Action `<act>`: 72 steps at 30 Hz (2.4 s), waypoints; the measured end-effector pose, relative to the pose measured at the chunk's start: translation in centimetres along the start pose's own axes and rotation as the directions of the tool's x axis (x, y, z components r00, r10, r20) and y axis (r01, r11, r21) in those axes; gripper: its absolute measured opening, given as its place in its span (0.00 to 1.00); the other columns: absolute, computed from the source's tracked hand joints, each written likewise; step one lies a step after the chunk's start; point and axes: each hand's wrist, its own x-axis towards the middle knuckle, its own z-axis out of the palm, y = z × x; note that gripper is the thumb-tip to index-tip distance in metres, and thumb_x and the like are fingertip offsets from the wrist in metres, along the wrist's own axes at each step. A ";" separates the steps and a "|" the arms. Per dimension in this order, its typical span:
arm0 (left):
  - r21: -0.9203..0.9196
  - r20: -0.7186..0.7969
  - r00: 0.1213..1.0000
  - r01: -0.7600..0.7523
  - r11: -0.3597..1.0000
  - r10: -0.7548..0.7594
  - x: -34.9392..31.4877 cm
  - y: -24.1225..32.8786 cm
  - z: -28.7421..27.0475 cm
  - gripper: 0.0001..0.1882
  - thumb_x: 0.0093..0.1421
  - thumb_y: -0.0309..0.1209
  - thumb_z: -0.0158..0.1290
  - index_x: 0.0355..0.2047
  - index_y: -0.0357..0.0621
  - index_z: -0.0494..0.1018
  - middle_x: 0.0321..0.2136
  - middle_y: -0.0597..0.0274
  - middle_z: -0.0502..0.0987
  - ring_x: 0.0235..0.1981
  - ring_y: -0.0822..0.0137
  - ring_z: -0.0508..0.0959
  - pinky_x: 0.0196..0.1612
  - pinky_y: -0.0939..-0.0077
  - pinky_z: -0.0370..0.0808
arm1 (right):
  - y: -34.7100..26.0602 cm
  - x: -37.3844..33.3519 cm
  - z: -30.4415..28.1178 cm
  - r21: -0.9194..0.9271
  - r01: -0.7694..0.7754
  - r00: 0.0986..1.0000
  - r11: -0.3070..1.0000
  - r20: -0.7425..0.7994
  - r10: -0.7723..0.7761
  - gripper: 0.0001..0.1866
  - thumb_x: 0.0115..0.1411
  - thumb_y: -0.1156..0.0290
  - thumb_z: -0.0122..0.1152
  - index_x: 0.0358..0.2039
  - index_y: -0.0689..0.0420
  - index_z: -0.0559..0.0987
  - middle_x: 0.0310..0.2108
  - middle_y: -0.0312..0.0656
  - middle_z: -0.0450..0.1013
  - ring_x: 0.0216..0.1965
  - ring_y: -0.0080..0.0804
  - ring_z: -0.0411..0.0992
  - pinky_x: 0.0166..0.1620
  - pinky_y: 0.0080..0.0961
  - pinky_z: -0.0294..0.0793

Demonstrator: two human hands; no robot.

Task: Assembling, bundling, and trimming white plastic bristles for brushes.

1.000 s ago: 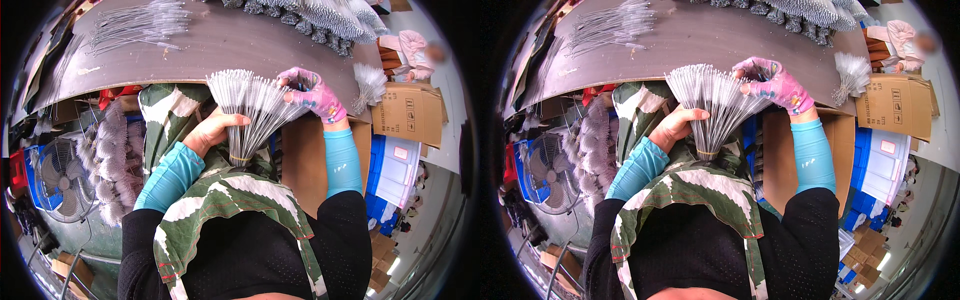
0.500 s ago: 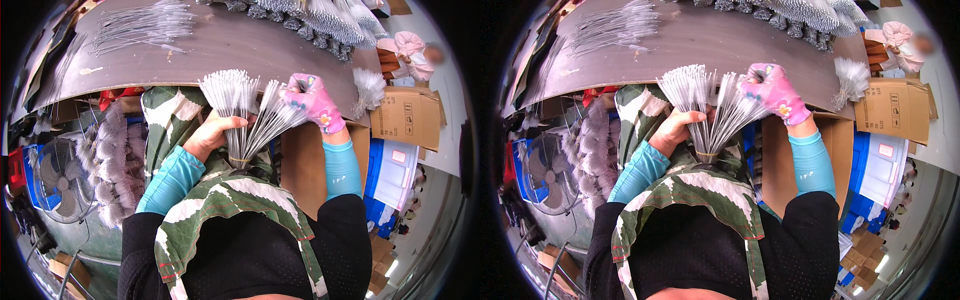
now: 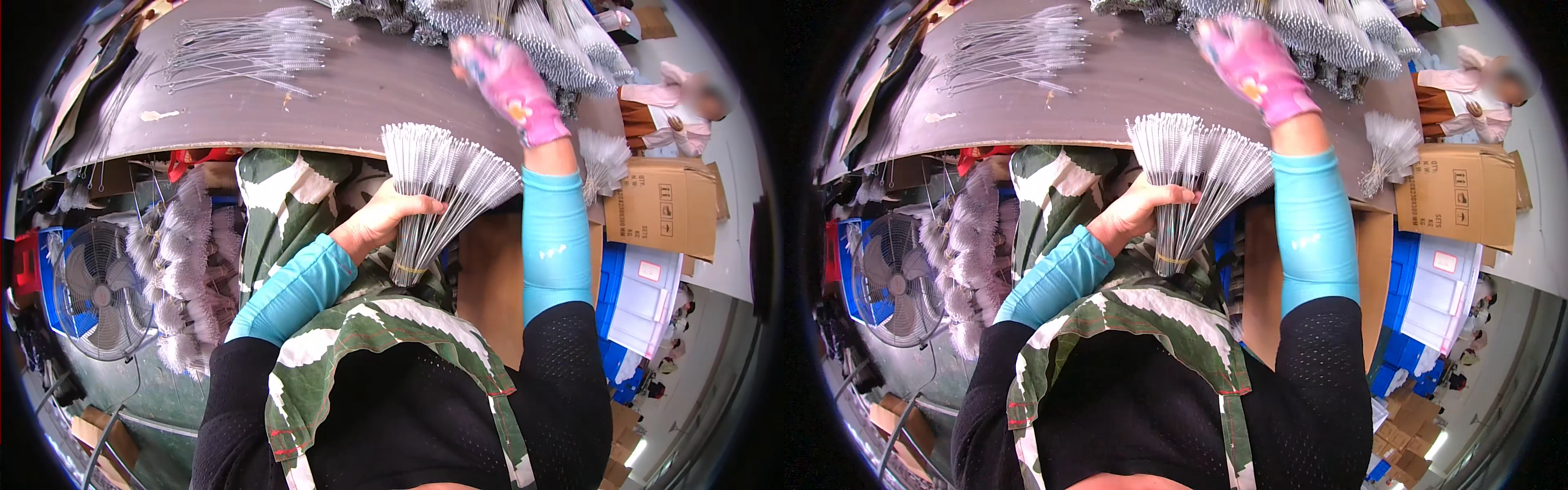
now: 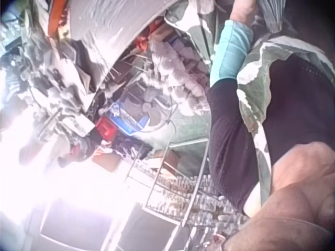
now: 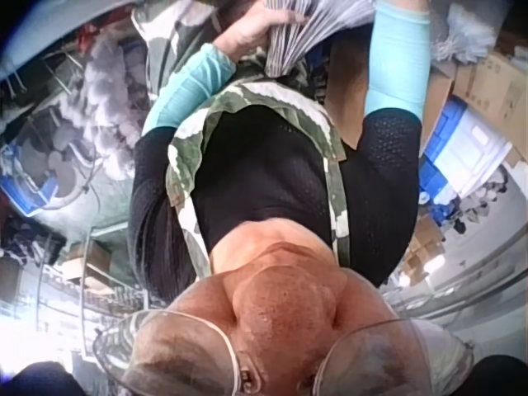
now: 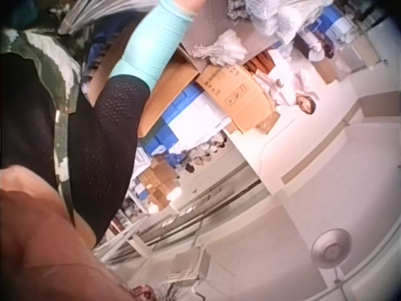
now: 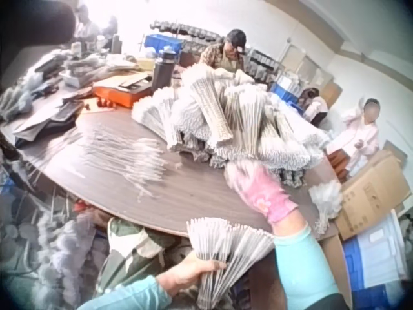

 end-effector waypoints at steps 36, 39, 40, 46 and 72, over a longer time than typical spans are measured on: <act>-0.132 0.040 0.995 0.097 0.986 -0.093 -1.7 -1.4 -3.0 0.28 0.47 0.22 0.53 0.51 0.32 0.65 0.44 0.52 0.74 0.46 0.61 0.74 0.52 0.66 0.71 | 4.2 -10.7 1.8 0.543 -0.243 0.957 0.804 0.271 0.106 0.16 0.53 0.68 0.60 0.41 0.60 0.77 0.38 0.36 0.74 0.43 0.23 0.70 0.47 0.23 0.68; -0.096 0.079 0.993 0.099 0.990 -0.091 -1.0 -1.3 -3.1 0.28 0.48 0.24 0.54 0.51 0.32 0.65 0.45 0.52 0.73 0.47 0.60 0.74 0.51 0.65 0.71 | 3.8 -10.4 1.2 0.536 -0.321 0.939 0.781 0.291 0.186 0.14 0.52 0.71 0.60 0.40 0.60 0.76 0.36 0.36 0.74 0.41 0.22 0.71 0.45 0.22 0.70; -0.099 0.095 0.991 0.099 0.990 -0.090 -1.0 -1.3 -3.1 0.28 0.48 0.24 0.54 0.51 0.32 0.65 0.45 0.52 0.73 0.47 0.60 0.74 0.51 0.65 0.71 | 3.4 -10.4 0.8 0.510 -0.371 0.923 0.776 0.297 0.246 0.14 0.52 0.72 0.61 0.40 0.60 0.76 0.35 0.35 0.74 0.40 0.22 0.71 0.44 0.21 0.70; 0.003 0.072 0.997 0.033 0.999 -0.033 -1.5 -0.8 -2.8 0.38 0.48 0.29 0.55 0.60 0.36 0.54 0.53 0.54 0.67 0.53 0.57 0.69 0.58 0.59 0.65 | 4.7 -9.3 3.1 0.294 -0.013 0.995 0.956 0.095 -0.015 0.13 0.49 0.68 0.64 0.35 0.59 0.79 0.36 0.42 0.77 0.40 0.31 0.74 0.47 0.27 0.71; -0.003 0.061 0.997 0.037 0.999 -0.037 -1.4 -1.7 -3.8 0.26 0.49 0.28 0.56 0.49 0.32 0.67 0.40 0.57 0.75 0.42 0.63 0.75 0.50 0.66 0.71 | 3.6 -11.4 1.5 0.597 -0.208 0.969 0.774 0.232 0.081 0.11 0.45 0.76 0.65 0.32 0.60 0.77 0.31 0.34 0.74 0.34 0.21 0.70 0.41 0.21 0.72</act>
